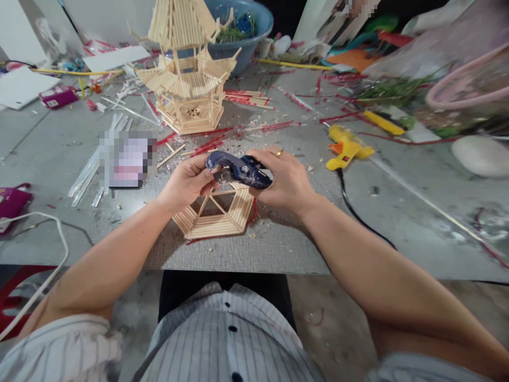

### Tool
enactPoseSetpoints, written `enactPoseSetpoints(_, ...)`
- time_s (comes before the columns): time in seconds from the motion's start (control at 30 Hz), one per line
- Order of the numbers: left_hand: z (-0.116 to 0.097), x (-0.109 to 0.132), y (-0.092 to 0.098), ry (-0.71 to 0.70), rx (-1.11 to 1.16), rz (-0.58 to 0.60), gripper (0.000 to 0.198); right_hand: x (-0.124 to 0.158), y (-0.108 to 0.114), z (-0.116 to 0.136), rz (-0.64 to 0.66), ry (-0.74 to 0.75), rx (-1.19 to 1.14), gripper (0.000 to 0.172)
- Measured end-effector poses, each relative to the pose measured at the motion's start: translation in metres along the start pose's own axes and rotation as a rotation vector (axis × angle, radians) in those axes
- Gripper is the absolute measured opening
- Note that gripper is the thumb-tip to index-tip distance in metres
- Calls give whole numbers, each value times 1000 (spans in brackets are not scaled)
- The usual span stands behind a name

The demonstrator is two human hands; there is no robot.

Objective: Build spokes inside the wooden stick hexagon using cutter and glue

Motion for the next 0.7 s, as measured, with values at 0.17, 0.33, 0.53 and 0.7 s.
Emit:
enactPoseSetpoints(0.17,2,0,0,17,-9,6,32,0,0,0,-11,4,-7,46)
enactPoseSetpoints(0.33,6,1,0,41,-10,15,29,0,1,-2,-18,-10,11,46)
enactPoseSetpoints(0.53,4,0,-1,22,-11,21,30,0,1,0,-18,-1,4,43)
enactPoseSetpoints(0.7,2,0,0,13,-49,-10,33,1,-1,-2,-8,-9,-1,46)
Point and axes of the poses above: each hand's wrist, its own x-axis away from the middle knuckle, its own y-axis out of the back of the hand, z = x × y, the point moved 10 cm from there along -x, towards the middle knuckle, and after that the axes turned 2 degrees about y, right-handed, at the moved point
